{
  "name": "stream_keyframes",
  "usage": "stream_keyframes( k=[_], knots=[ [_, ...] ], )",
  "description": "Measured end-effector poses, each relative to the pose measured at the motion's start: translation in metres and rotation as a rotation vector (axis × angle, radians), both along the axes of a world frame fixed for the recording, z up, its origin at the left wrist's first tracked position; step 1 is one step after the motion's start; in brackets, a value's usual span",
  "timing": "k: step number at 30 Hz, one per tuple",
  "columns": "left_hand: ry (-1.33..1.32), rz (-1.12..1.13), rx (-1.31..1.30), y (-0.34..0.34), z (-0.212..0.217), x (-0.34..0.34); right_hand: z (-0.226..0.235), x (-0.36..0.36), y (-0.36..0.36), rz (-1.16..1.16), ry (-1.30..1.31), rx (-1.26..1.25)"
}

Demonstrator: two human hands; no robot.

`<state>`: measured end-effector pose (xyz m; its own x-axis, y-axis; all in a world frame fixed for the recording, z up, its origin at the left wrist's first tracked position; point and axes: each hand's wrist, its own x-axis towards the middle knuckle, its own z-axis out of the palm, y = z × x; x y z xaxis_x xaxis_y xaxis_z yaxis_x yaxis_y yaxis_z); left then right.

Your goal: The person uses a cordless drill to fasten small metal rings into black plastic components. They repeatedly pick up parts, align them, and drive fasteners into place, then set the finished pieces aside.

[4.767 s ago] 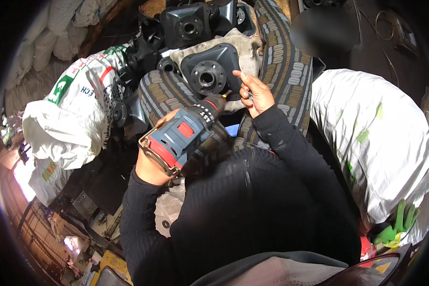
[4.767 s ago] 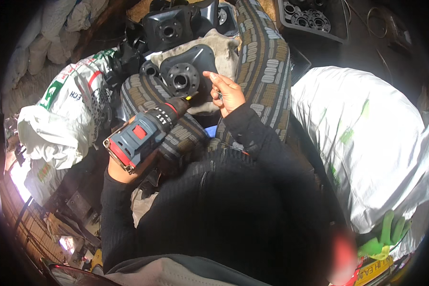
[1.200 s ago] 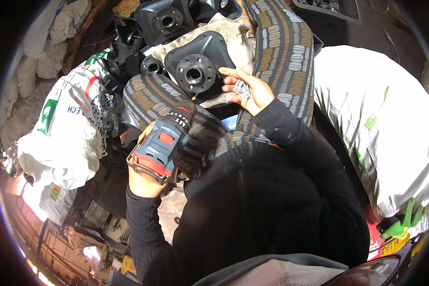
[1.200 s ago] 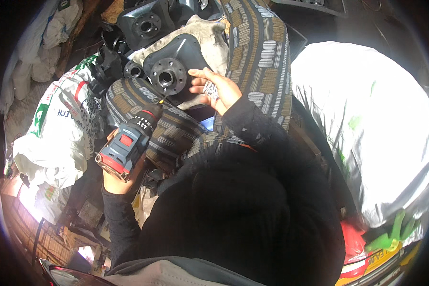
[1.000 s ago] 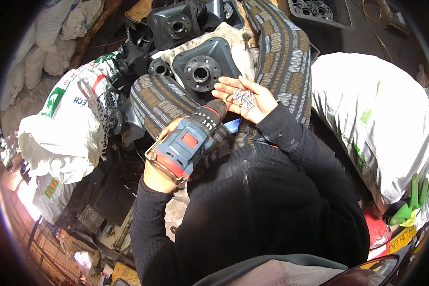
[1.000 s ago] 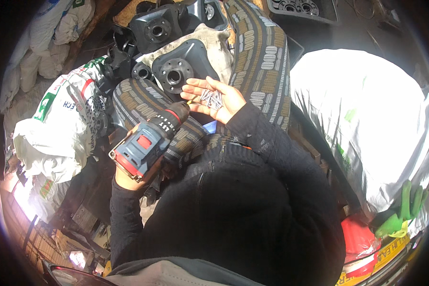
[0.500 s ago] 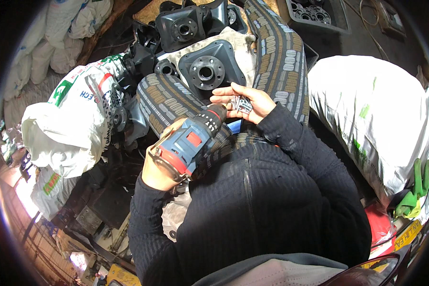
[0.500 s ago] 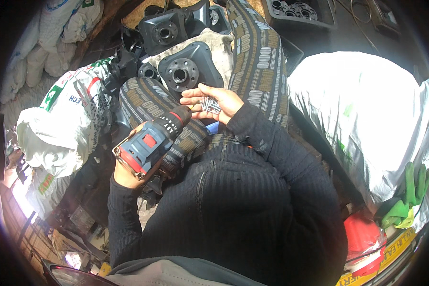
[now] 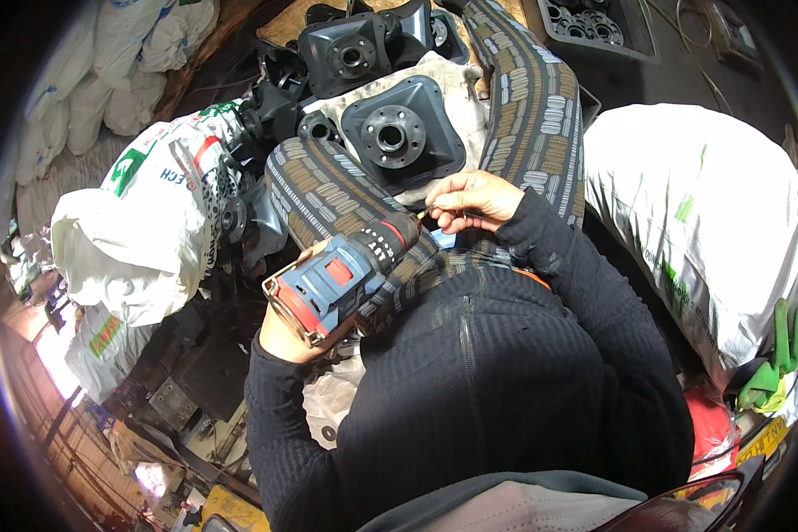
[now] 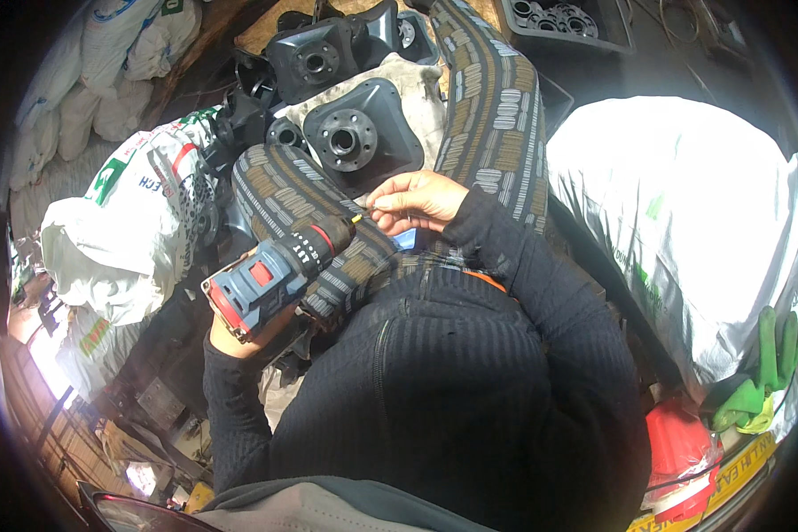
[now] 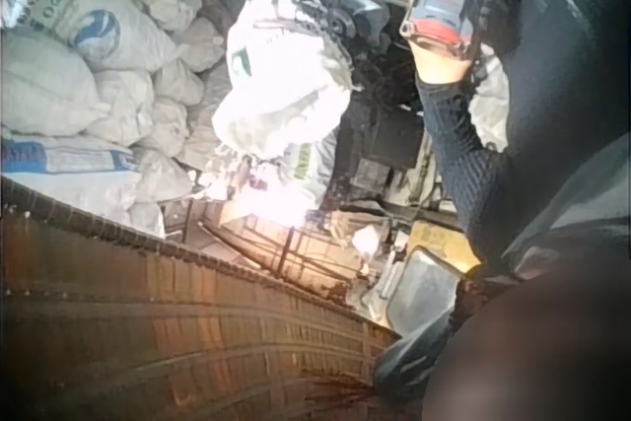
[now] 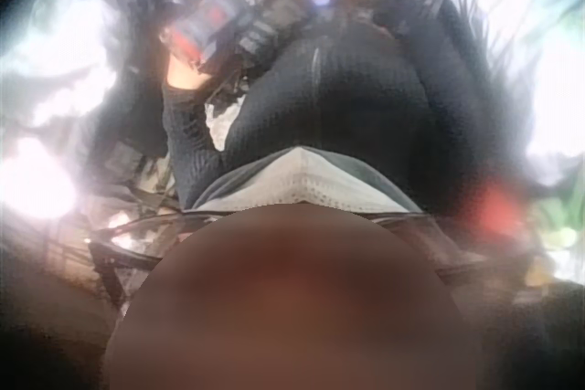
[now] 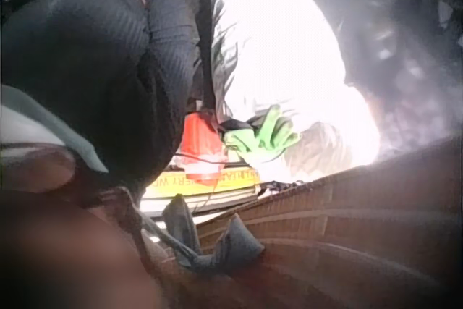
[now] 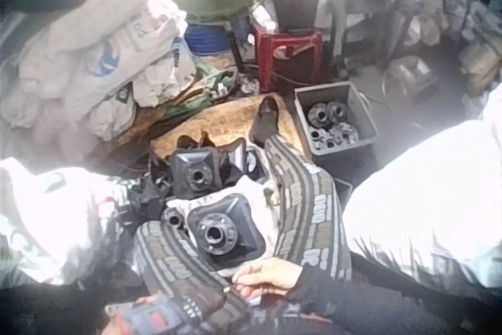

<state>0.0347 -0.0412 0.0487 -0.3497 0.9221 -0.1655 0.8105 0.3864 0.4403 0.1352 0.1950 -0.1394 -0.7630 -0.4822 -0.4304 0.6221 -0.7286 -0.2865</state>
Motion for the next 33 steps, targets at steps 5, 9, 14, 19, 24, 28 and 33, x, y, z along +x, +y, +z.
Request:
stream_keyframes(
  k=[5, 9, 14, 19, 24, 28, 33],
  knots=[
    [-0.131, 0.095, -0.19, -0.017, -0.01, 0.001, -0.008, -0.009, 0.0, 0.034, -0.065, -0.051],
    [-0.07, 0.127, -0.074, -0.006, -0.027, -0.015, -0.024, -0.012, -0.007, -0.316, -0.315, 0.187],
    [-0.117, 0.199, -0.072, 0.012, -0.039, -0.03, -0.036, -0.041, -0.008, -0.428, -0.247, 0.454],
    [-0.295, 0.323, -0.153, 0.031, -0.044, -0.039, -0.07, -0.075, -0.012, -0.375, -0.082, 0.848],
    [-0.179, 0.147, -0.23, 0.045, -0.047, -0.054, -0.065, -0.081, -0.009, -0.085, -0.054, 0.966],
    [-0.212, 0.251, -0.269, 0.065, -0.039, -0.056, -0.065, -0.081, -0.01, -0.134, -0.028, 0.989],
    [-0.29, 0.317, -0.385, 0.083, -0.034, -0.058, -0.061, -0.084, -0.013, -0.207, -0.078, 0.794]
  ],
)
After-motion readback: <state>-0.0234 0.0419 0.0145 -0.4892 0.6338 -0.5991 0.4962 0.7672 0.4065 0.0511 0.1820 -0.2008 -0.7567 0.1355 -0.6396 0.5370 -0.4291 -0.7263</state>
